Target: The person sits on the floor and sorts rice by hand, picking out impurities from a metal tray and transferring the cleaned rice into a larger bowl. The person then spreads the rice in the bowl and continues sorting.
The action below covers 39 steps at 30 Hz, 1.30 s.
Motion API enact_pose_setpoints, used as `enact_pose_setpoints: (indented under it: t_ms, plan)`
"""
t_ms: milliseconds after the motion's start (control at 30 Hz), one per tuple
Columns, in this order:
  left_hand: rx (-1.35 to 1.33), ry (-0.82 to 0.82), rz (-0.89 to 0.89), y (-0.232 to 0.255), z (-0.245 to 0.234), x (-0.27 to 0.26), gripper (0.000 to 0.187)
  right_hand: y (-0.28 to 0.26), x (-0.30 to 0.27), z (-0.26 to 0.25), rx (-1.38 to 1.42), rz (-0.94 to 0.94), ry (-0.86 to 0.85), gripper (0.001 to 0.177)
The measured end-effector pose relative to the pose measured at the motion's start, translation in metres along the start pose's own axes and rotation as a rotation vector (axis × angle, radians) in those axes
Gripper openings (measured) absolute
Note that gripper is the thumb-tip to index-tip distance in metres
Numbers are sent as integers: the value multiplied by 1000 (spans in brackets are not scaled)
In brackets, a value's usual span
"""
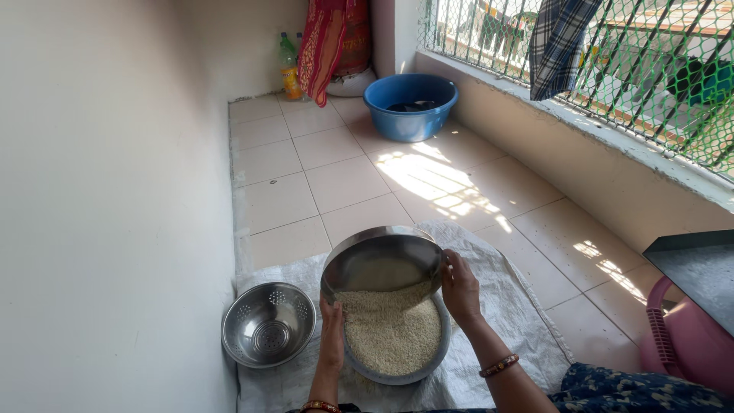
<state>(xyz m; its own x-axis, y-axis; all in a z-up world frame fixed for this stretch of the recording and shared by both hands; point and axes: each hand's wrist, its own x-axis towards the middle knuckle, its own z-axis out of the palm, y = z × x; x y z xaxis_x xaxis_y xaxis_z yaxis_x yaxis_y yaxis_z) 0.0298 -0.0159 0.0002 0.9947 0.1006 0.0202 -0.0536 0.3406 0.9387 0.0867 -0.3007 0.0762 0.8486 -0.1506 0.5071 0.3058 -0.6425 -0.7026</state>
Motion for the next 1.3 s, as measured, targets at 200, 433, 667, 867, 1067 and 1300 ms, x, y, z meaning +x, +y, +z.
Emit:
enact_pose_setpoints:
  t_ms: [200, 433, 667, 867, 1067, 1300]
  plan:
    - [86, -16, 204, 10, 12, -4, 81, 5, -2, -4, 39, -188, 148, 41]
    - [16, -43, 416, 9, 10, -10, 62, -17, -5, -21, 90, -387, 239, 59]
    - [48, 198, 512, -31, -11, 1, 38, -30, 0, -15, 295, -152, -38, 52]
    - [-117, 497, 298, -15, -31, -1, 40, -11, -13, 29, 345, 130, -573, 43]
    - [3, 618, 273, 22, -33, -12, 43, 19, -33, 76, 117, -42, -619, 45]
    - [-53, 656, 224, 36, -34, -15, 37, 0, -39, 110, 47, -115, -728, 45]
